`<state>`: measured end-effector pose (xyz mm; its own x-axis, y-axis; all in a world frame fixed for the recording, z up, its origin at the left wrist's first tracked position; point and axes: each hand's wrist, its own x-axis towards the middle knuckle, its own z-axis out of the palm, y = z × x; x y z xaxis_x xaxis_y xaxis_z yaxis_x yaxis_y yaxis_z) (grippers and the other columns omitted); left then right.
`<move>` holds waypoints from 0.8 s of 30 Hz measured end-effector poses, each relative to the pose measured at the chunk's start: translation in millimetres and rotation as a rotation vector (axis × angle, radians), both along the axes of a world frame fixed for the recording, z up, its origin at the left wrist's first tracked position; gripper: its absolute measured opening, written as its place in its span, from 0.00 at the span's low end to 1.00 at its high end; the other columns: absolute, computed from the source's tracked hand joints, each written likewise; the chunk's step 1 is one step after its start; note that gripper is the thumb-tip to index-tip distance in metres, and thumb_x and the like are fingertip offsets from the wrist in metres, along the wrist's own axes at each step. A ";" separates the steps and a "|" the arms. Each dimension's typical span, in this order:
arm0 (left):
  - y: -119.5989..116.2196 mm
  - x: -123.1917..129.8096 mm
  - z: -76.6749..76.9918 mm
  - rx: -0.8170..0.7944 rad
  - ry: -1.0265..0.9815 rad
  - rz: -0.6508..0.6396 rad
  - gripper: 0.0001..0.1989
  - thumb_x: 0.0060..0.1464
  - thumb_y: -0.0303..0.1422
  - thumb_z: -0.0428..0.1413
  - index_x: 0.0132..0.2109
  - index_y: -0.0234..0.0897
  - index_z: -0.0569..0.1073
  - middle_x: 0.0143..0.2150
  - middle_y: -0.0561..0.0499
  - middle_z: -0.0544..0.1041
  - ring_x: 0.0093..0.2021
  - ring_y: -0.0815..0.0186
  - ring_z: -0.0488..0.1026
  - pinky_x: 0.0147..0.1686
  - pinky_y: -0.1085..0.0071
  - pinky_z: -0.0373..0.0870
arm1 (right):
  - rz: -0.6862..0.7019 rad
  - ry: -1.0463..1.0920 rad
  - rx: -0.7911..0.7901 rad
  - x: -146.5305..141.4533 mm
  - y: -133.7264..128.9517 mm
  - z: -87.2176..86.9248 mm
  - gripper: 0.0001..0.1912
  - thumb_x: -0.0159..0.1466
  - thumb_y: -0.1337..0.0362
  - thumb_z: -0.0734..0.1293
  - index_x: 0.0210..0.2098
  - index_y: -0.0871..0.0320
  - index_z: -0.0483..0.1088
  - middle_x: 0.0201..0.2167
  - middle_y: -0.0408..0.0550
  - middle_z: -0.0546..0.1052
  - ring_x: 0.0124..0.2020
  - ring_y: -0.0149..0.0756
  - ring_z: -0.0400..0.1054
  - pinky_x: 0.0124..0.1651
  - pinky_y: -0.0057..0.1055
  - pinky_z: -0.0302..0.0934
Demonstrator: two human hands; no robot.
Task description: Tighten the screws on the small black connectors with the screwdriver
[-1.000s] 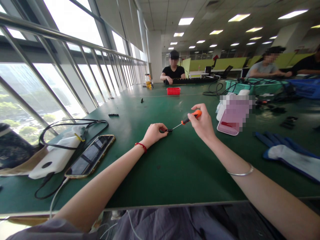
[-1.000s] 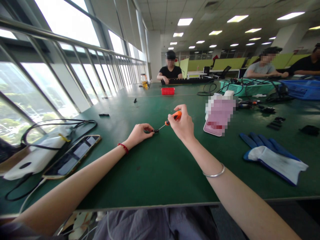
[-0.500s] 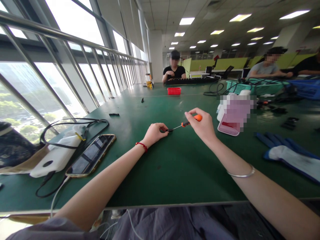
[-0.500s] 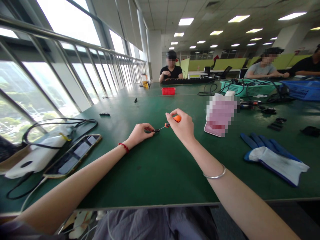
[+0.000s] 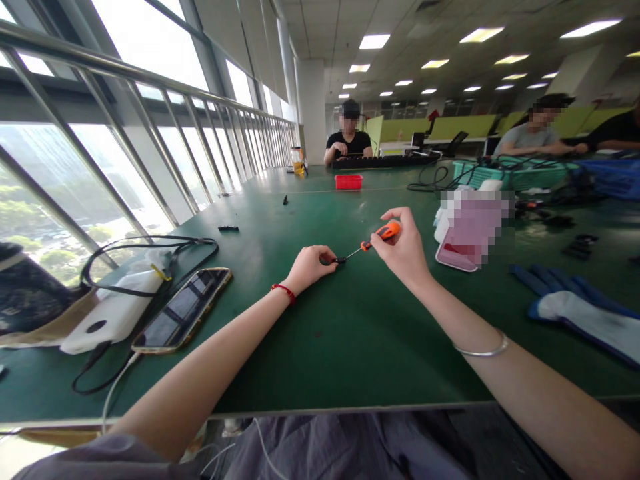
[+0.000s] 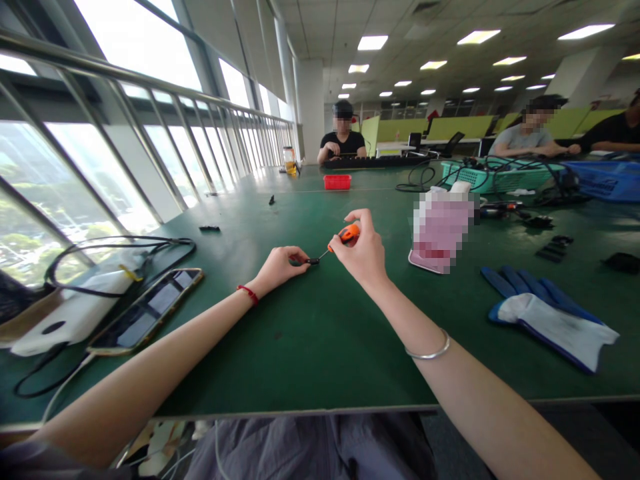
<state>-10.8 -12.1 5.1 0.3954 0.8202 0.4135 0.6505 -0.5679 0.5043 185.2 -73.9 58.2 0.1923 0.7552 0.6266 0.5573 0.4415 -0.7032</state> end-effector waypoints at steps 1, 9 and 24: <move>0.0 0.1 0.1 -0.001 0.001 0.000 0.07 0.44 0.32 0.56 0.32 0.35 0.76 0.31 0.51 0.78 0.32 0.66 0.74 0.37 0.72 0.70 | -0.004 -0.001 -0.004 -0.3 0.2 -0.3 0.15 0.51 0.62 0.65 0.38 0.53 0.60 0.20 0.36 0.64 0.22 0.31 0.60 0.28 0.29 0.54; 0.0 0.4 1.0 0.002 0.005 0.002 0.07 0.44 0.32 0.56 0.32 0.35 0.76 0.31 0.51 0.78 0.32 0.66 0.74 0.36 0.73 0.70 | 0.036 -0.046 0.076 -0.3 -4.0 1.9 0.10 0.55 0.62 0.61 0.19 0.56 0.61 0.17 0.40 0.65 0.22 0.31 0.59 0.29 0.28 0.52; -3.6 1.7 4.2 0.010 0.020 -0.001 0.07 0.44 0.32 0.56 0.32 0.36 0.77 0.31 0.51 0.78 0.33 0.66 0.74 0.35 0.73 0.70 | 0.165 -0.064 0.075 -3.1 -1.8 -4.1 0.09 0.55 0.62 0.61 0.20 0.56 0.61 0.18 0.40 0.65 0.23 0.30 0.59 0.29 0.28 0.54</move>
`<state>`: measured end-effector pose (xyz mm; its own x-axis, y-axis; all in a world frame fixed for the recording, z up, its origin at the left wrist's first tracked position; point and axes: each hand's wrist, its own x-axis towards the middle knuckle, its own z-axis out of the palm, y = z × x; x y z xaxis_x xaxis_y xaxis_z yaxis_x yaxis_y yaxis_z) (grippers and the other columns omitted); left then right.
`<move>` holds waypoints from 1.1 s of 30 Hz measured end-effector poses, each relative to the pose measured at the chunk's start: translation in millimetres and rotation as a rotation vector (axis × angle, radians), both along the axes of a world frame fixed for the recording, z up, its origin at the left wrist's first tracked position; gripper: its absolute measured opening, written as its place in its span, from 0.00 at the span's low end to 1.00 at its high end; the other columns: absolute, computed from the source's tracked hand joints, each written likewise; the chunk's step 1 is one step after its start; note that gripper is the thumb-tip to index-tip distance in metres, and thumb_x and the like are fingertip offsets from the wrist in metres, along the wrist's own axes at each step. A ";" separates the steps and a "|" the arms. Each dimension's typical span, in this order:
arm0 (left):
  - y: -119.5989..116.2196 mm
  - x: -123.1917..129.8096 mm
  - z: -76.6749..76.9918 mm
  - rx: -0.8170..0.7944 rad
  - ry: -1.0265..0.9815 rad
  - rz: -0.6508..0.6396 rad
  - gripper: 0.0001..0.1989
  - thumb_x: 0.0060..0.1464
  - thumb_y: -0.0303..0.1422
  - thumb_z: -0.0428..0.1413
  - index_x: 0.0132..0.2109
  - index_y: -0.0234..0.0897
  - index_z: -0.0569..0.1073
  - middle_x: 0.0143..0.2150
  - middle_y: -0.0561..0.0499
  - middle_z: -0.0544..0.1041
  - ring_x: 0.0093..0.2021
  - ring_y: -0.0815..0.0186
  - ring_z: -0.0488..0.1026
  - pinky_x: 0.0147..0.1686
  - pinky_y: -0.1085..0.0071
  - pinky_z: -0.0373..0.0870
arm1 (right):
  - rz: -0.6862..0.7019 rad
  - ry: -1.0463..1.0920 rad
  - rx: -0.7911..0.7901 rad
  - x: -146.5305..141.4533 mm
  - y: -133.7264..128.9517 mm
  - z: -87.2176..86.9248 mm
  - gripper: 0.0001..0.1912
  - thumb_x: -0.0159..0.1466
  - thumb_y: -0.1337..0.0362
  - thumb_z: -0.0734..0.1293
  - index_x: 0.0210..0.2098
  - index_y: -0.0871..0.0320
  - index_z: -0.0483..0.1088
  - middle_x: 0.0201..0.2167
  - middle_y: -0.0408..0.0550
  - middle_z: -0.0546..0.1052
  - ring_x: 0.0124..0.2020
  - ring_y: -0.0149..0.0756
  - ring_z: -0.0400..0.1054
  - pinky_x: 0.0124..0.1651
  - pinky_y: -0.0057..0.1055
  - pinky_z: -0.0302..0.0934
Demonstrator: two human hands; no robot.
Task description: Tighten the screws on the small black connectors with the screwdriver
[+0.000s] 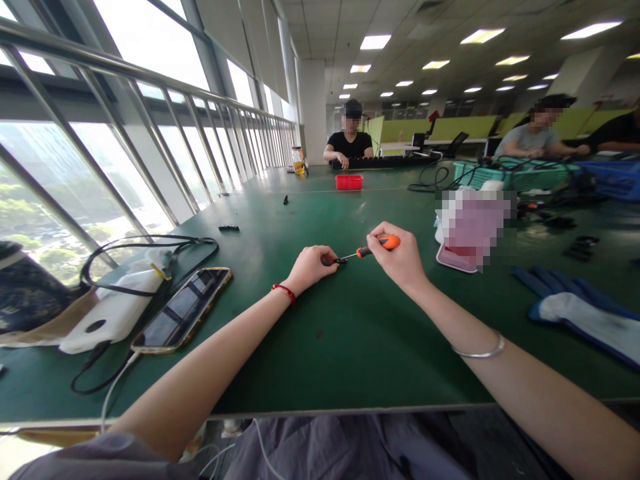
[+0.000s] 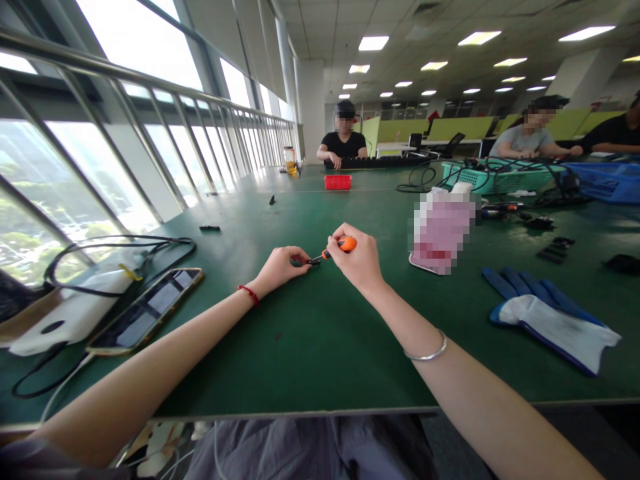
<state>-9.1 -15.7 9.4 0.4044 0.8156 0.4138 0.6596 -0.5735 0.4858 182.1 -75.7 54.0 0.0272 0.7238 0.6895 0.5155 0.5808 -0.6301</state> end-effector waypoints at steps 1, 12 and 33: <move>-0.1 0.1 0.1 -0.001 0.002 0.001 0.07 0.44 0.32 0.56 0.32 0.36 0.77 0.31 0.51 0.78 0.33 0.66 0.74 0.35 0.73 0.70 | -0.001 0.001 0.001 0.2 0.0 0.4 0.09 0.55 0.62 0.61 0.20 0.56 0.61 0.18 0.40 0.65 0.22 0.30 0.59 0.29 0.28 0.54; -1.6 1.3 1.3 0.007 0.006 0.002 0.07 0.43 0.31 0.56 0.32 0.35 0.76 0.31 0.51 0.78 0.32 0.67 0.74 0.35 0.73 0.69 | 0.005 0.019 0.017 0.4 0.7 0.1 0.09 0.55 0.63 0.61 0.19 0.56 0.61 0.18 0.40 0.65 0.22 0.29 0.58 0.29 0.27 0.53; -1.2 1.4 0.2 0.021 0.009 -0.015 0.07 0.44 0.31 0.56 0.32 0.36 0.77 0.32 0.51 0.78 0.33 0.66 0.73 0.35 0.73 0.69 | -0.013 0.021 0.039 0.4 -2.5 2.0 0.09 0.55 0.63 0.60 0.19 0.56 0.61 0.17 0.40 0.65 0.22 0.30 0.58 0.29 0.28 0.53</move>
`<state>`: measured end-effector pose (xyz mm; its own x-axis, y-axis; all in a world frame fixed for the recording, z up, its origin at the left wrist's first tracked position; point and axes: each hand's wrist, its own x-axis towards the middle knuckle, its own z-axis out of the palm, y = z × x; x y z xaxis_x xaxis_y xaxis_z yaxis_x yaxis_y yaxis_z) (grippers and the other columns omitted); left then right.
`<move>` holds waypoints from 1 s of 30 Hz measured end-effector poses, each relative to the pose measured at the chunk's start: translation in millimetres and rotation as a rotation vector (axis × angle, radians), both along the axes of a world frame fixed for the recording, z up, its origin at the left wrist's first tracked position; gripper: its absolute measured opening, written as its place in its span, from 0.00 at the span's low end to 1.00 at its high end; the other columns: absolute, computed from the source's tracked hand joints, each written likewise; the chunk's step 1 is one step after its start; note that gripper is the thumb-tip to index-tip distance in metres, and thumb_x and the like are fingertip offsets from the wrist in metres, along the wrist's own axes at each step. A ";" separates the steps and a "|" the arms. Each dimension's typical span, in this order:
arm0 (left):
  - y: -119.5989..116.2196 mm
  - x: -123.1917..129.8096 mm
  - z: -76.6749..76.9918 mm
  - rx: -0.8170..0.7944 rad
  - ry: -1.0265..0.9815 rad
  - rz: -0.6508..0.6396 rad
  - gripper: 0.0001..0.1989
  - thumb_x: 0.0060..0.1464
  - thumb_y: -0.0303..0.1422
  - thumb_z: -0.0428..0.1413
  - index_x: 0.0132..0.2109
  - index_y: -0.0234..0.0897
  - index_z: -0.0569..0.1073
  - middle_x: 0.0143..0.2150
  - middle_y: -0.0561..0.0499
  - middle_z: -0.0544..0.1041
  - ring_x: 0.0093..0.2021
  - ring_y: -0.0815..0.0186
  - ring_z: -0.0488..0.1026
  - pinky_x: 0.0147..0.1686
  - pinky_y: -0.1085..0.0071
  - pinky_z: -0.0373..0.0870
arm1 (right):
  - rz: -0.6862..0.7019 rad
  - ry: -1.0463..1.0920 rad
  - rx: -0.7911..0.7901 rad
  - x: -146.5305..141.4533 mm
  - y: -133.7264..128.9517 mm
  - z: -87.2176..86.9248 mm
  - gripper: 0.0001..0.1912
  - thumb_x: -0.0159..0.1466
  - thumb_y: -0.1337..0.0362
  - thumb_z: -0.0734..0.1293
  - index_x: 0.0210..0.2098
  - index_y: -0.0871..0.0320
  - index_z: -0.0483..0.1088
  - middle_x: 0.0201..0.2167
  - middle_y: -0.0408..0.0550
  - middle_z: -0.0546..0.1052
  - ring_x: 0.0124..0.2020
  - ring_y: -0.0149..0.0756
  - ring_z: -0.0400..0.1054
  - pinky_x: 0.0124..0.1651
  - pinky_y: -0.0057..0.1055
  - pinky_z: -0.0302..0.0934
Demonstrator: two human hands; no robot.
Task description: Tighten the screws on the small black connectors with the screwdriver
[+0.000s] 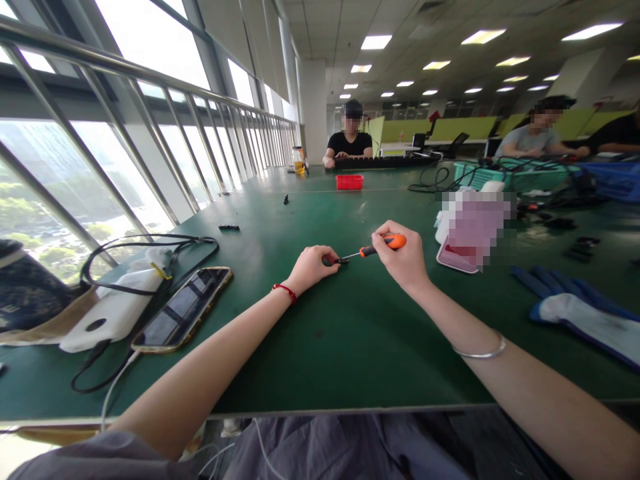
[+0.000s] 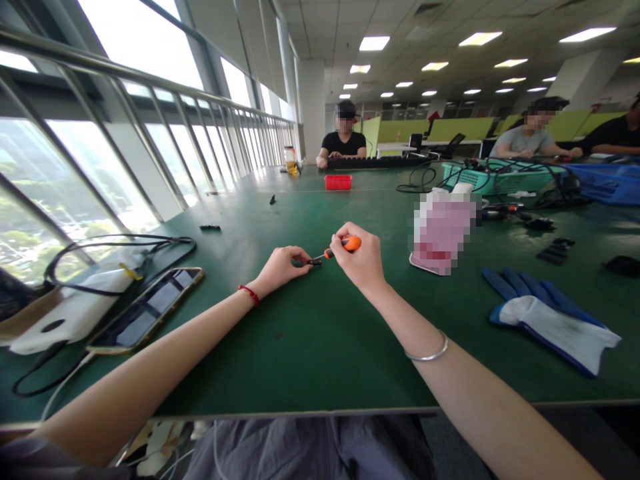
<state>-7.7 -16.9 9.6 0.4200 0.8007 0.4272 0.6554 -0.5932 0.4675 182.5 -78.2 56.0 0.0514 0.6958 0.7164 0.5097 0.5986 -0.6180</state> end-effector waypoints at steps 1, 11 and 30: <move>-0.1 -0.1 0.0 0.001 0.001 -0.001 0.07 0.44 0.32 0.56 0.32 0.36 0.77 0.31 0.51 0.78 0.33 0.66 0.73 0.35 0.73 0.69 | 0.001 -0.003 -0.003 0.0 0.3 -0.1 0.09 0.55 0.63 0.60 0.19 0.56 0.61 0.18 0.40 0.65 0.22 0.30 0.58 0.29 0.28 0.53; -1.9 0.6 0.8 -0.006 0.007 0.005 0.07 0.44 0.31 0.56 0.32 0.36 0.77 0.31 0.52 0.78 0.32 0.66 0.73 0.35 0.73 0.68 | -0.004 0.010 -0.042 -0.2 1.1 -1.3 0.04 0.53 0.62 0.63 0.26 0.55 0.62 0.21 0.39 0.65 0.22 0.29 0.59 0.28 0.28 0.55; -1.9 0.5 1.5 0.002 0.006 -0.003 0.06 0.44 0.31 0.56 0.32 0.36 0.76 0.30 0.52 0.77 0.31 0.67 0.73 0.34 0.73 0.68 | -0.129 -0.096 -0.067 -3.7 -4.5 -0.1 0.14 0.54 0.54 0.64 0.37 0.54 0.63 0.20 0.38 0.67 0.20 0.30 0.61 0.25 0.27 0.53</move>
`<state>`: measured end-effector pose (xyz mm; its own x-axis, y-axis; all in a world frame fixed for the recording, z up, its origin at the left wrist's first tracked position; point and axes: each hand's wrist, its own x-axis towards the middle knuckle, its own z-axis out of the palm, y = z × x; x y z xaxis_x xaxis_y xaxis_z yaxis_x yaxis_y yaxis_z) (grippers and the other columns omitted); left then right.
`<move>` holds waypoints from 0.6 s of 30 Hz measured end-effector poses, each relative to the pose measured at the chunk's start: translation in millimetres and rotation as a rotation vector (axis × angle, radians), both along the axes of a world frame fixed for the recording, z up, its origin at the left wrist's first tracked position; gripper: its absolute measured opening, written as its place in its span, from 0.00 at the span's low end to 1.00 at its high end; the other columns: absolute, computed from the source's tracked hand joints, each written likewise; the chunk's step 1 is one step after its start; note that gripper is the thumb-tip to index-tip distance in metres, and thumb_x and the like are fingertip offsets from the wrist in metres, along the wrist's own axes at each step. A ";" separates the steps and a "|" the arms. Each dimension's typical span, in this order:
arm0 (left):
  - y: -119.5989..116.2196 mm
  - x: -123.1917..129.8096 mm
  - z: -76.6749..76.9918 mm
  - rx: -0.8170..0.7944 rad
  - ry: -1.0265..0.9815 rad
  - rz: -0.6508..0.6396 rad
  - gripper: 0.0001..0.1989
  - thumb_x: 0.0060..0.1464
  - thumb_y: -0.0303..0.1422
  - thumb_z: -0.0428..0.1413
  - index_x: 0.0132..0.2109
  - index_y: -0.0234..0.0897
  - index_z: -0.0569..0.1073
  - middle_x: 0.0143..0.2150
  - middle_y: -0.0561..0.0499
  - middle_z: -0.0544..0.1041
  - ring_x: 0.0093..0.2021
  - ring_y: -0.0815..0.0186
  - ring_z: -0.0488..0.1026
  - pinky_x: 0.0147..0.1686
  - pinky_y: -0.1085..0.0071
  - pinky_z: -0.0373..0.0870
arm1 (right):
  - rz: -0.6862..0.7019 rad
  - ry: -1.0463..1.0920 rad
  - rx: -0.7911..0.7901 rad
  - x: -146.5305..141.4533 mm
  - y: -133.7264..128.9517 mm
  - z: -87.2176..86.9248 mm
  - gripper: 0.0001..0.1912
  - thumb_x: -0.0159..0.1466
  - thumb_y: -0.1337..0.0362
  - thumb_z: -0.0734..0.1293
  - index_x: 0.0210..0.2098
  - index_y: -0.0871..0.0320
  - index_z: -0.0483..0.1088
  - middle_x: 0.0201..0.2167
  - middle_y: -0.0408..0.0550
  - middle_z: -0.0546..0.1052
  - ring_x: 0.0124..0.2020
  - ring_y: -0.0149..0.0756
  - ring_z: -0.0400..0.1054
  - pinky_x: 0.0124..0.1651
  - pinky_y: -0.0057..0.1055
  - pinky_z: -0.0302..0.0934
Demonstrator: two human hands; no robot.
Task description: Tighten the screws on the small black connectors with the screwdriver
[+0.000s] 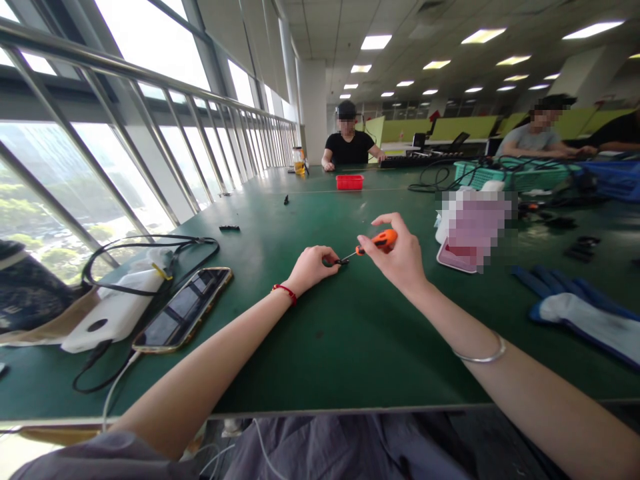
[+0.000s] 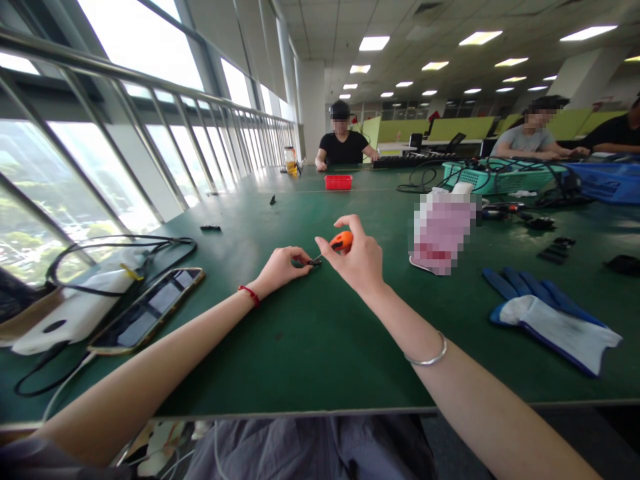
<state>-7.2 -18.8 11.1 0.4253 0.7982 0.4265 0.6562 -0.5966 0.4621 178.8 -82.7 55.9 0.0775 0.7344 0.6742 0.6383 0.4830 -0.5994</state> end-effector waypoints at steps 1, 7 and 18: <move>0.1 0.1 0.0 0.000 0.004 0.002 0.06 0.44 0.31 0.56 0.32 0.36 0.76 0.30 0.52 0.77 0.31 0.67 0.73 0.34 0.73 0.68 | -0.001 -0.011 0.000 -0.2 -0.2 0.1 0.13 0.55 0.53 0.63 0.34 0.55 0.64 0.19 0.39 0.67 0.20 0.30 0.61 0.26 0.27 0.53; 0.1 0.5 -0.2 -0.009 0.003 0.008 0.07 0.44 0.31 0.56 0.32 0.35 0.76 0.31 0.52 0.78 0.31 0.67 0.73 0.33 0.74 0.68 | 0.046 -0.008 0.054 -0.5 -1.5 -1.3 0.19 0.51 0.60 0.65 0.43 0.55 0.61 0.22 0.37 0.67 0.21 0.30 0.61 0.26 0.26 0.54; -0.1 0.0 -0.2 0.012 0.010 0.008 0.06 0.44 0.31 0.56 0.32 0.36 0.76 0.30 0.52 0.77 0.31 0.67 0.73 0.33 0.74 0.68 | 0.080 0.003 0.056 -1.5 -0.7 -1.5 0.17 0.53 0.59 0.64 0.41 0.55 0.63 0.25 0.39 0.69 0.21 0.29 0.61 0.27 0.27 0.56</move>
